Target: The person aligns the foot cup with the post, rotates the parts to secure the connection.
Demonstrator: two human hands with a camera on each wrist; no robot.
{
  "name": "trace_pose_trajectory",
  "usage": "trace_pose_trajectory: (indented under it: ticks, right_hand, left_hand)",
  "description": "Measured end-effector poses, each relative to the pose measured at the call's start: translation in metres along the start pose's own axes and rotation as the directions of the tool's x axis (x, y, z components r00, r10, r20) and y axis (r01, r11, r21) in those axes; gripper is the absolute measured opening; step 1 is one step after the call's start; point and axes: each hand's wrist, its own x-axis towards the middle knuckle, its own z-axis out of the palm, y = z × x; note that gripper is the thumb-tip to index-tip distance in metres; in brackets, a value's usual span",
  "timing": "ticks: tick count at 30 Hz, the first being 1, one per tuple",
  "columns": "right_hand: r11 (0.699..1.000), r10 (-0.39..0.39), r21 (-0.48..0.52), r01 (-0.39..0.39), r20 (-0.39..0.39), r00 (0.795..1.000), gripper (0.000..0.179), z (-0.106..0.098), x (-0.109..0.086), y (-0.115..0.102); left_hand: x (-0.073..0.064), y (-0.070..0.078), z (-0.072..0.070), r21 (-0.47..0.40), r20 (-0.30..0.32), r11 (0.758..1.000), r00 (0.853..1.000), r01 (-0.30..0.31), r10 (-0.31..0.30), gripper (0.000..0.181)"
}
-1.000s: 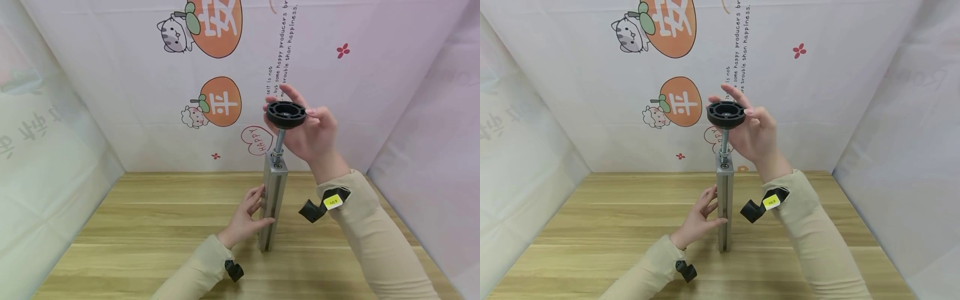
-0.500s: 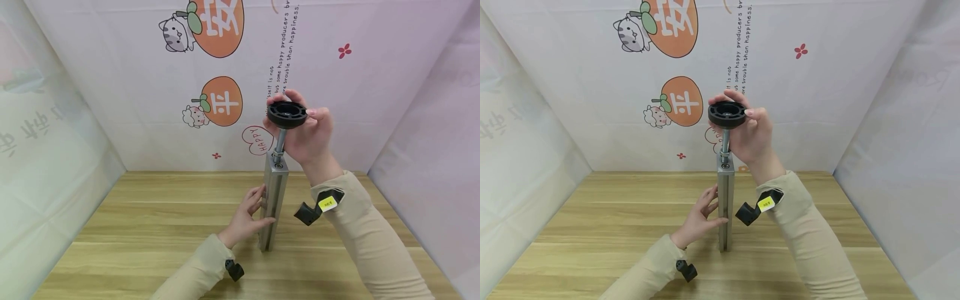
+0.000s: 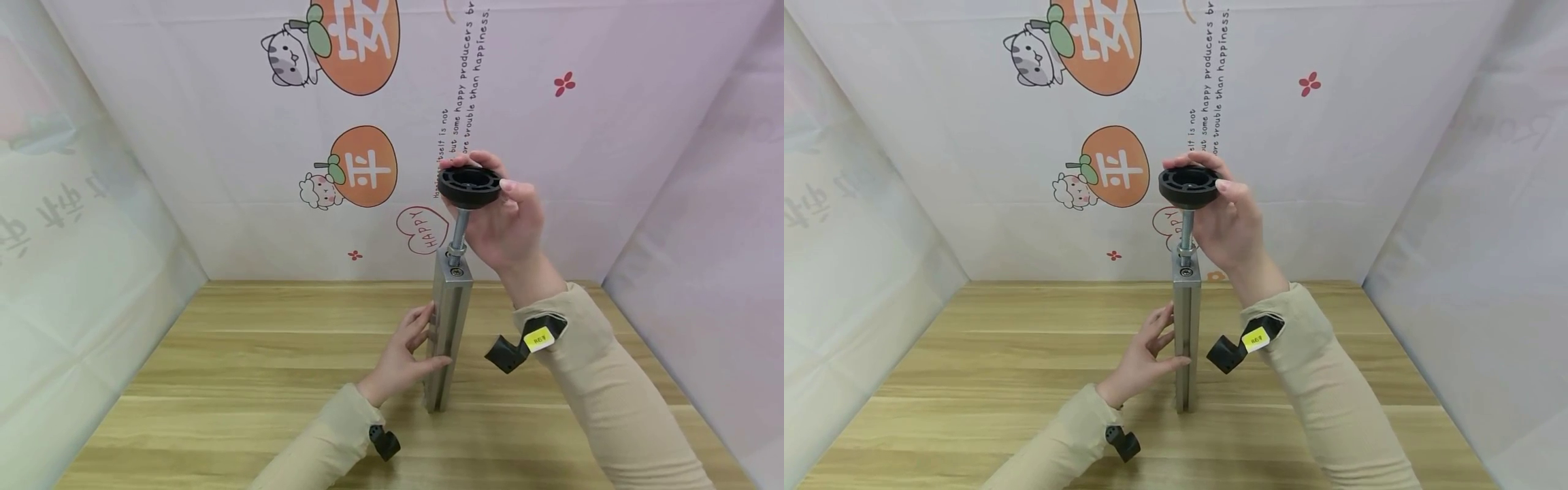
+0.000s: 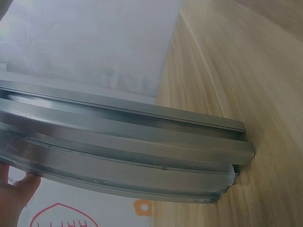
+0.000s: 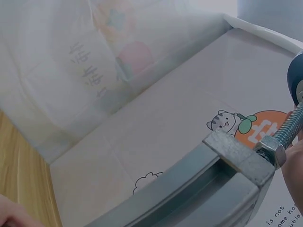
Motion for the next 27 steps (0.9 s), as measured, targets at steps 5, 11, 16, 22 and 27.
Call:
trace_pose_trajectory:
  ticks: [5,11,16,22,27]
  right_hand:
    - [0.998,-0.014,-0.058,0.014,-0.007,1.000,0.031,-0.001,-0.001,0.000]
    - [0.968,-0.080,-0.234,0.088,0.042,0.996,0.027,-0.001,-0.001,-0.002]
    - [0.887,-0.145,-0.430,0.165,0.078,0.986,0.023,0.002,-0.001,-0.008]
    - [0.707,-0.185,-0.687,0.168,0.050,0.982,0.030,0.006,-0.004,-0.017]
    - [0.579,-0.211,-0.801,0.151,0.031,0.977,0.028,0.012,-0.007,-0.020]
  left_hand:
    - [0.000,0.000,0.001,-0.004,0.002,1.000,1.000,0.002,-0.002,0.089]
    - [-0.001,0.000,0.001,0.002,0.010,1.000,1.000,-0.002,0.002,0.090]
    - [-0.001,-0.001,0.001,0.006,0.008,1.000,1.000,-0.027,0.027,0.090]
    - [-0.001,0.000,0.001,-0.003,0.008,1.000,1.000,-0.024,0.024,0.090]
    - [-0.001,0.001,0.001,-0.013,0.011,1.000,1.000,-0.018,0.018,0.091]
